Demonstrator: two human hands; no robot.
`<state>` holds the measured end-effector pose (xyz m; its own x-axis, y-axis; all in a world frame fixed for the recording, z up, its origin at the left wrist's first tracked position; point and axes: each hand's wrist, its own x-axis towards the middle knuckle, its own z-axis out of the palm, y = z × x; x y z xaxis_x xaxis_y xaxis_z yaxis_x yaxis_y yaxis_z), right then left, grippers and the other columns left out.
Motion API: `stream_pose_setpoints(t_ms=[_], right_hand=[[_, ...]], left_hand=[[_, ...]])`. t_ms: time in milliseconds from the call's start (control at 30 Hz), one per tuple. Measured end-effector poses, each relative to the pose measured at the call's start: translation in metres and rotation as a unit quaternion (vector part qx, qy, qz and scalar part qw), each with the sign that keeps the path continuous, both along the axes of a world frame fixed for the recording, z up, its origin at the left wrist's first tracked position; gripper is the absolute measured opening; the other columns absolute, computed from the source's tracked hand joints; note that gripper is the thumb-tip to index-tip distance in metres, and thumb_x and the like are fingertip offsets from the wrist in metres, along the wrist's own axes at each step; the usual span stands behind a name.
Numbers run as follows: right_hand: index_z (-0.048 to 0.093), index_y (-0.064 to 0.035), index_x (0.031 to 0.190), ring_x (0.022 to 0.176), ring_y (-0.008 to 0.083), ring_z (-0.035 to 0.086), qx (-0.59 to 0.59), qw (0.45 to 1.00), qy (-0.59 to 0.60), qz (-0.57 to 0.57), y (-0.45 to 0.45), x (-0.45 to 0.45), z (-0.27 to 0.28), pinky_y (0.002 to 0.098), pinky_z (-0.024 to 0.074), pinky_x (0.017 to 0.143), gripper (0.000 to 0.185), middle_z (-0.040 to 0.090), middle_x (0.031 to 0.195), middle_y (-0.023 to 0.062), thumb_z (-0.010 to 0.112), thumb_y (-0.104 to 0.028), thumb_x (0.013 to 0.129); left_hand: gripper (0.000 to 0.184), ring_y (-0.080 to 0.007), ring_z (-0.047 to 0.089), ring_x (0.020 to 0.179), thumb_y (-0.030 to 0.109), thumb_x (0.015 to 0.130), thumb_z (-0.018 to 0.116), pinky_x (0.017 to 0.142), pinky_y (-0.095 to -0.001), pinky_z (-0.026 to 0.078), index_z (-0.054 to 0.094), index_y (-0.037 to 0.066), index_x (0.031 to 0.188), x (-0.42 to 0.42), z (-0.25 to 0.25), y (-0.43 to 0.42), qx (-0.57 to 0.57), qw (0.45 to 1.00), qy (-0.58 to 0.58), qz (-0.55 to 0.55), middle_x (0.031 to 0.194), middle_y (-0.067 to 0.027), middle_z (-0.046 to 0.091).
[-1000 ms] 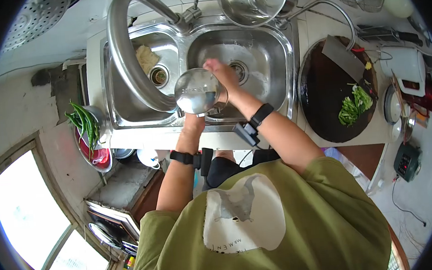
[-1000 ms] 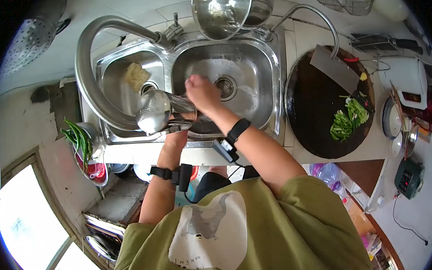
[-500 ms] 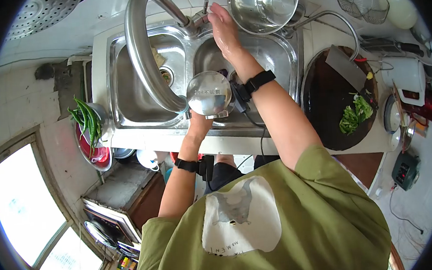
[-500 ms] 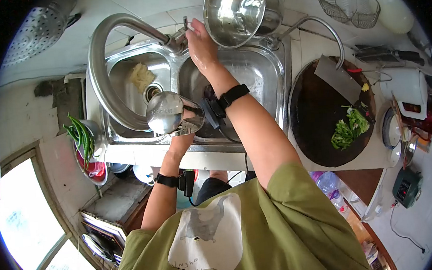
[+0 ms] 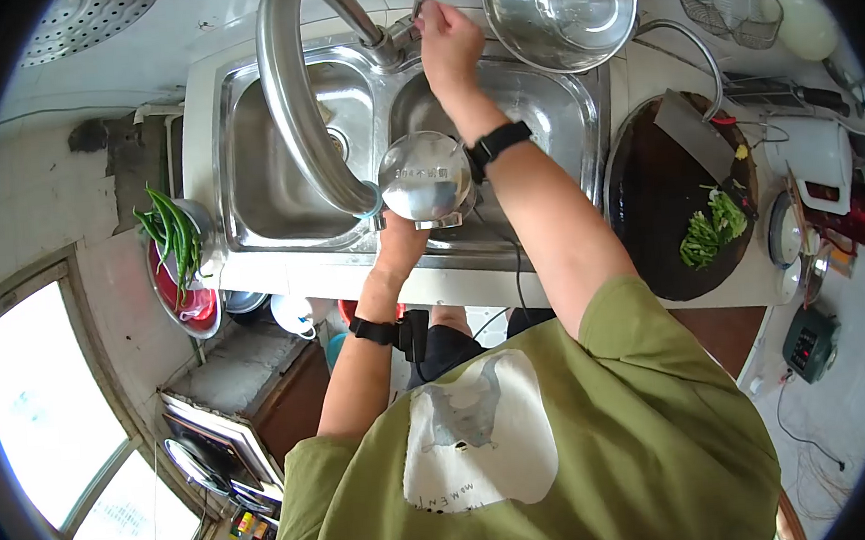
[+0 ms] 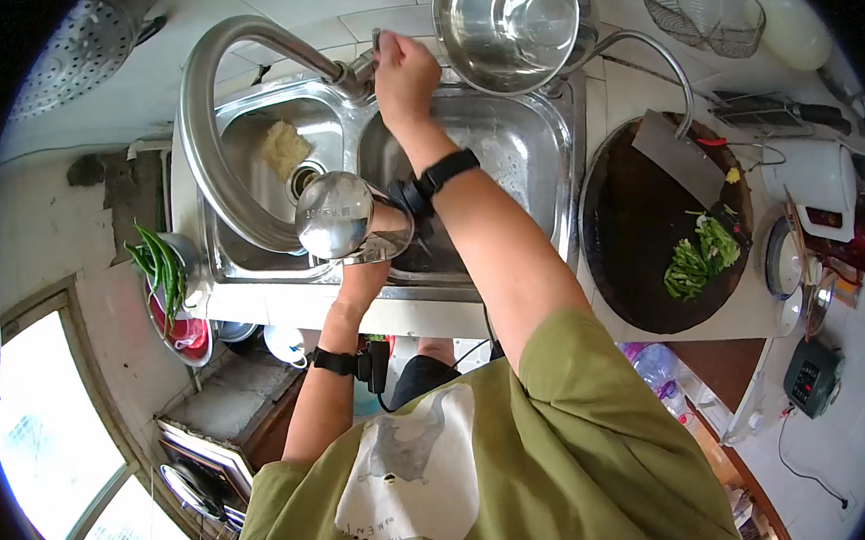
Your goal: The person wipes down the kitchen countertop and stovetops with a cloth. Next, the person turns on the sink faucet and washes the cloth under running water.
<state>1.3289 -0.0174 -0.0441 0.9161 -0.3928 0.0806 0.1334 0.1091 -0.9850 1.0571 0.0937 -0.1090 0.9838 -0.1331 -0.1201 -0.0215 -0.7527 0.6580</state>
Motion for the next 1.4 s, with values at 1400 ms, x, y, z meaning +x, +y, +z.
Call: stream_pose_setpoints(t_ms=[1400], right_hand=[[0.070,-0.0082,0.112,0.098,0.0305,0.073,-0.197,0.914,0.208,0.289,-0.068,-0.176,-0.031,0.0384,0.0564,0.082,0.026,0.074,0.109,0.0161,0.070,-0.029,0.096]], left_hand=[[0.035,-0.0209,0.061,0.112,0.009,0.094,0.066,0.097,-0.0369,0.049,0.063,-0.001,0.128,0.021,0.024,0.008,-0.253,0.954,-0.005,0.160,0.124,-0.0151,0.067]])
